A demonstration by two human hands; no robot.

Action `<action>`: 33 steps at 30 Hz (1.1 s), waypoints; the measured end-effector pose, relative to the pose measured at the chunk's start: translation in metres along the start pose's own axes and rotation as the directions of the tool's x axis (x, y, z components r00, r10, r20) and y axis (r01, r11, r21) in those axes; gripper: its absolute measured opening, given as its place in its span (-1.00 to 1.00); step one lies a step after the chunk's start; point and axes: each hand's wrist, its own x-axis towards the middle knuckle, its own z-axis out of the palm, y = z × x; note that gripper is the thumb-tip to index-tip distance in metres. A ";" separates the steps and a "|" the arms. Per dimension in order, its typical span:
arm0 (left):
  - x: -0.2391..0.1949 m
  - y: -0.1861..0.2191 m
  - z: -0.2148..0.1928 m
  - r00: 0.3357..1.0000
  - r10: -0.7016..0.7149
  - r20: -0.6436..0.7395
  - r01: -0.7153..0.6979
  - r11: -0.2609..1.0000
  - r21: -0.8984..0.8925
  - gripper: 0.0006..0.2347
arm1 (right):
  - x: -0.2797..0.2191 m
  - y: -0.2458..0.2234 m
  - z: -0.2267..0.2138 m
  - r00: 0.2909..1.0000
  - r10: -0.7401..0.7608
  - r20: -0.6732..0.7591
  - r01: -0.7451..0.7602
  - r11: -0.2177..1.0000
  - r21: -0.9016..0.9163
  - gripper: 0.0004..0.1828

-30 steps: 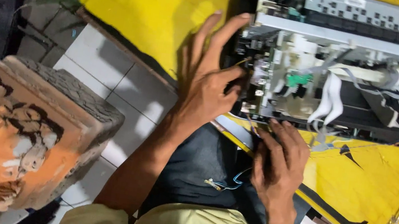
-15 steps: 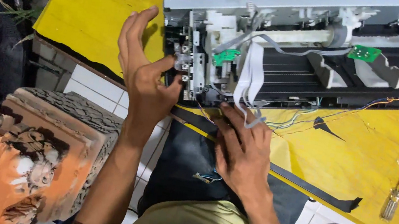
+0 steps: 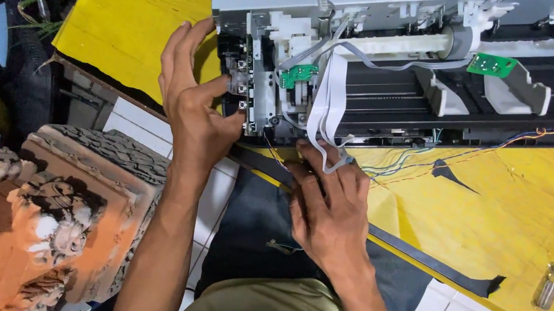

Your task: The person manipulates the internal components of a disassembled electronic device on a yellow workbench. They repeatedly connect and disconnect wires and ribbon cables to a circuit board, occasionally using a screwdriver to adjust parts.

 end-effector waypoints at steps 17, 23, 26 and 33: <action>0.015 -0.037 0.005 0.962 0.166 0.216 -0.057 0.899 -0.435 -0.78 | 0.010 -0.009 -0.001 1.000 0.024 -0.003 -0.024 1.000 0.009 -0.76; 0.019 -0.038 0.010 0.985 0.133 0.110 -0.056 0.849 -0.526 -0.80 | 0.008 -0.006 0.012 0.990 0.042 -0.132 -0.052 0.996 -0.071 -0.82; 0.017 -0.045 0.013 0.980 0.166 0.107 -0.090 0.857 -0.508 -0.80 | 0.006 -0.004 0.015 0.991 0.043 -0.124 -0.053 0.995 -0.079 -0.82; 0.024 -0.033 0.006 0.980 0.132 0.149 -0.027 0.828 -0.561 -0.66 | 0.007 -0.004 0.013 0.993 0.047 -0.107 -0.056 0.995 -0.080 -0.82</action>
